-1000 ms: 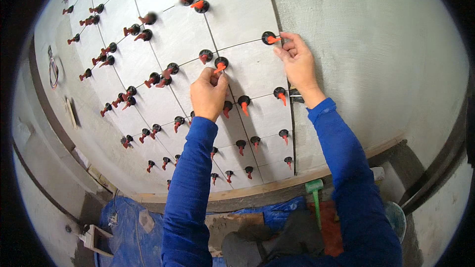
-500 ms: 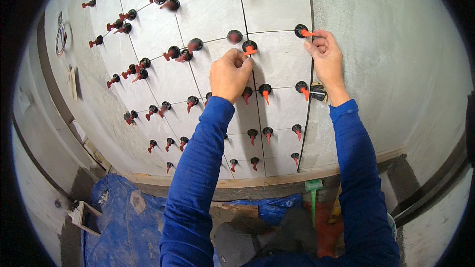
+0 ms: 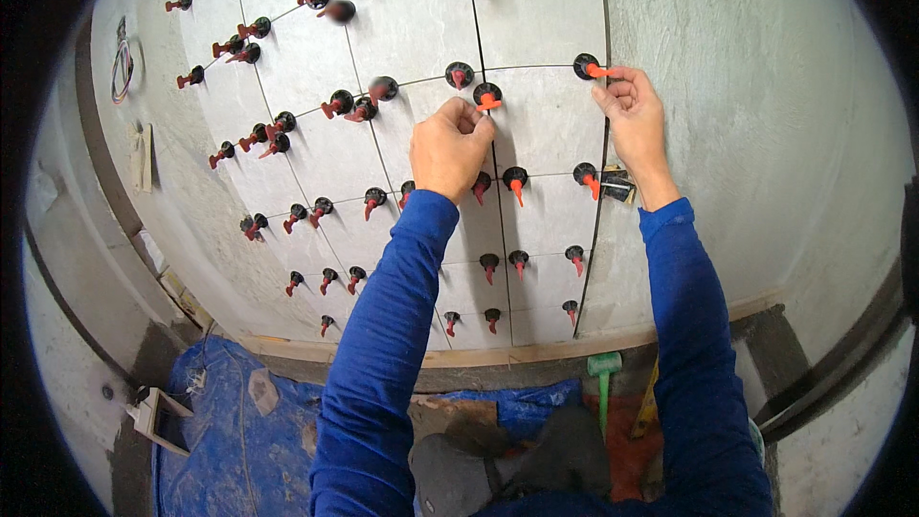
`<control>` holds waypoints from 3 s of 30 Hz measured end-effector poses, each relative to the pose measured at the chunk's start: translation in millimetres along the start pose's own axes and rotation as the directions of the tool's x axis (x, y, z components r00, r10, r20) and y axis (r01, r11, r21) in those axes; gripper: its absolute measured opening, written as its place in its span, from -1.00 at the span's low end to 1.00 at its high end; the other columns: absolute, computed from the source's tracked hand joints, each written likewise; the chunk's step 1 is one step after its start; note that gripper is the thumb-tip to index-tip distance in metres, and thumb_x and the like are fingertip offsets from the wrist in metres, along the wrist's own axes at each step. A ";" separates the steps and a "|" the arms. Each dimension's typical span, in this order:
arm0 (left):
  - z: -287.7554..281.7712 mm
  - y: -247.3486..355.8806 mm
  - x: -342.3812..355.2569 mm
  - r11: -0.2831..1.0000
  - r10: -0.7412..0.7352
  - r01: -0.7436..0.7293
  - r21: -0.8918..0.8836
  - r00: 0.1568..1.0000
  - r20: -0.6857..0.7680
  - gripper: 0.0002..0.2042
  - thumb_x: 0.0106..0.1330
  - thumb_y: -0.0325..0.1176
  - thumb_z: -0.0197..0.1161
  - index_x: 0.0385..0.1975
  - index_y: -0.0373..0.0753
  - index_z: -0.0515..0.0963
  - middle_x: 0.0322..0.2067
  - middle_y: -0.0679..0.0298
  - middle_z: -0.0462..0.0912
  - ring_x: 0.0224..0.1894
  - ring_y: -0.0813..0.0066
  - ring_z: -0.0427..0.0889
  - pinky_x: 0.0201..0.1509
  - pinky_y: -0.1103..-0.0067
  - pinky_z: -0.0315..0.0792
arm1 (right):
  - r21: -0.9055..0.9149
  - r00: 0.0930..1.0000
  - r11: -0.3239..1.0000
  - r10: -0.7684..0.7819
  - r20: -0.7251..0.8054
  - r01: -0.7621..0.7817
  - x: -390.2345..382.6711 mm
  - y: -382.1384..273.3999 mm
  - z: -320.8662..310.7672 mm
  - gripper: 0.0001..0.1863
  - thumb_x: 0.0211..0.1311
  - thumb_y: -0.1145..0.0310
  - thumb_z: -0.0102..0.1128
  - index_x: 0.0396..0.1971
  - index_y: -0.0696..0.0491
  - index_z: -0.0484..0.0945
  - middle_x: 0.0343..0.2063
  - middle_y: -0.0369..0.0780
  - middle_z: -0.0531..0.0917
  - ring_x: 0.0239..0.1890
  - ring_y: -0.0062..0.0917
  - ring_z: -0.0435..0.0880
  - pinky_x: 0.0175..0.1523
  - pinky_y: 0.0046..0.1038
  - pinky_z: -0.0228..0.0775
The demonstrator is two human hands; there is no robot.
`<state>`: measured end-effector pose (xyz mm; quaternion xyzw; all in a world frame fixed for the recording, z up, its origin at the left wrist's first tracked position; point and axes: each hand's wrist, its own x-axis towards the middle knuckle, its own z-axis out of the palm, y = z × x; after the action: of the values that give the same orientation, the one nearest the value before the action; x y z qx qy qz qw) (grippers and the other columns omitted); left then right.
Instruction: The person installs white ceramic tiles on a wall, using red tile leveling clips and black wedges to maintain even spacing. The person repeatedly inserts and tightens the leveling system across multiple tiles.
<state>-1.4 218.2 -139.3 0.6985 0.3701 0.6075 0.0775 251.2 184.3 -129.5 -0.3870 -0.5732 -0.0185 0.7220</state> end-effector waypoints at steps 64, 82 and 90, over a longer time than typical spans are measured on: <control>1.3 5.7 -1.2 0.992 0.002 -0.001 0.127 1.000 -0.002 -0.75 0.20 -0.21 0.32 -0.32 -0.30 0.66 -0.52 0.14 0.74 -0.44 0.16 0.75 -0.23 0.32 0.58 | 0.092 0.977 0.990 -0.087 -0.194 0.107 -9.4 13.3 24.4 -0.52 0.19 0.48 0.47 0.14 0.09 0.64 -0.42 -0.37 0.54 -0.41 -0.65 0.45 -0.29 -0.54 0.38; -0.2 8.5 -2.7 0.992 0.038 -0.033 0.125 0.999 -0.039 -0.75 0.18 -0.20 0.30 -0.37 -0.29 0.65 -0.50 0.11 0.73 -0.42 0.14 0.74 -0.24 0.32 0.57 | 0.108 0.990 0.989 -0.090 -0.108 0.102 -8.6 19.1 20.6 -0.56 0.31 0.52 0.36 0.19 0.12 0.56 -0.34 -0.39 0.47 -0.32 -0.69 0.44 -0.19 -0.60 0.38; -0.3 7.3 1.0 0.996 0.022 -0.021 0.088 1.000 -0.007 -0.78 0.19 -0.26 0.33 -0.46 -0.33 0.59 -0.61 0.13 0.67 -0.55 0.33 0.69 -0.38 0.43 0.52 | 0.163 0.994 0.984 -0.059 -0.093 0.073 -15.4 18.9 11.7 -0.42 0.22 0.48 0.43 0.27 0.03 0.54 -0.29 -0.34 0.58 -0.36 -0.67 0.47 -0.20 -0.56 0.44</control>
<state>1.3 213.5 -134.4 0.7027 0.3894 0.5942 0.0386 245.3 197.9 -152.1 -0.3048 -0.5529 -0.0115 0.7754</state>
